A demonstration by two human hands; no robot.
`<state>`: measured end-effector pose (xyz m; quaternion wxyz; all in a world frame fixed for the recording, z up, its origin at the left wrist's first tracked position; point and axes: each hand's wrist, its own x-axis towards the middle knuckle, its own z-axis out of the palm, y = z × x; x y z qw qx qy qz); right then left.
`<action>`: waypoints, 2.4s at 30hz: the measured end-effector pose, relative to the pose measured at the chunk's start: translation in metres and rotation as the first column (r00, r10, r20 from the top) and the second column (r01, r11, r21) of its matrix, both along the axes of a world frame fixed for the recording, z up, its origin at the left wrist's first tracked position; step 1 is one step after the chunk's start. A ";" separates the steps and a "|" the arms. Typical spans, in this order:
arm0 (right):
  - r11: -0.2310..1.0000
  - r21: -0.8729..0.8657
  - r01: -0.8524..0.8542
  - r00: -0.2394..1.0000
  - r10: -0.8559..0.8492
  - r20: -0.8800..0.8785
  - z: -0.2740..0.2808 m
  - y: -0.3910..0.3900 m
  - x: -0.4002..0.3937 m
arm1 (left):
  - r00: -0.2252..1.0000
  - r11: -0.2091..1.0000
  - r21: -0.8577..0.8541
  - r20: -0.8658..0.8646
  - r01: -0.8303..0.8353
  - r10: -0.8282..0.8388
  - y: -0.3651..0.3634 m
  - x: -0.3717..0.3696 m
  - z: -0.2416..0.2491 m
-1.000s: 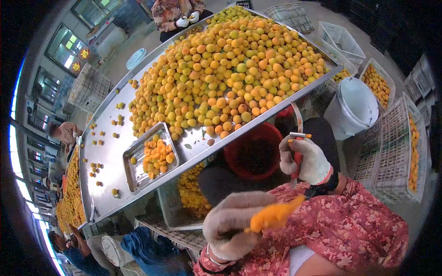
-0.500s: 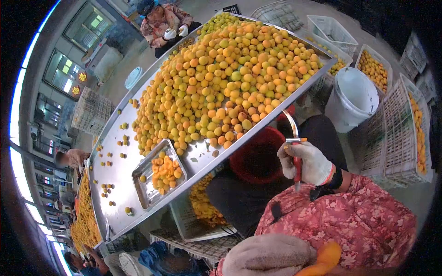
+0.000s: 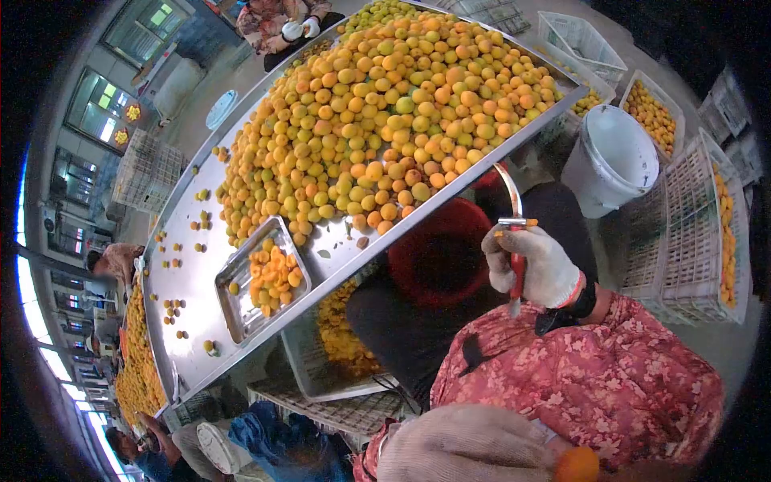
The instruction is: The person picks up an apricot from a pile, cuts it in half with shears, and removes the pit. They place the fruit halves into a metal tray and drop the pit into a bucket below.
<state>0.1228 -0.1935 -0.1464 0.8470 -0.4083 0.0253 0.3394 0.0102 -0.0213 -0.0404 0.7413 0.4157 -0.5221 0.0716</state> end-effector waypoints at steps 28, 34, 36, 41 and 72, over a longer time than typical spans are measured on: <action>0.995 -0.092 -0.021 0.999 0.024 0.035 0.004 0.000 0.000 | 0.991 0.992 0.068 0.098 -0.102 0.095 0.001 0.003 -0.007; 0.992 -0.123 -0.009 0.999 0.014 0.043 0.002 0.000 -0.001 | 0.985 0.982 0.088 0.053 -0.168 0.164 0.000 -0.001 -0.005; 0.995 -0.102 -0.017 0.999 0.020 0.033 0.000 -0.001 0.000 | 0.983 0.977 0.118 0.051 -0.180 0.175 0.000 -0.002 -0.004; 0.997 -0.069 -0.021 0.999 0.023 0.024 -0.003 -0.001 -0.001 | 0.961 0.961 -0.024 -0.038 -0.274 0.273 -0.011 -0.010 -0.013; 0.934 -0.243 -0.263 0.897 0.330 0.295 0.004 0.010 -0.006 | 0.278 0.870 0.060 -0.935 -0.490 0.222 0.008 0.010 -0.093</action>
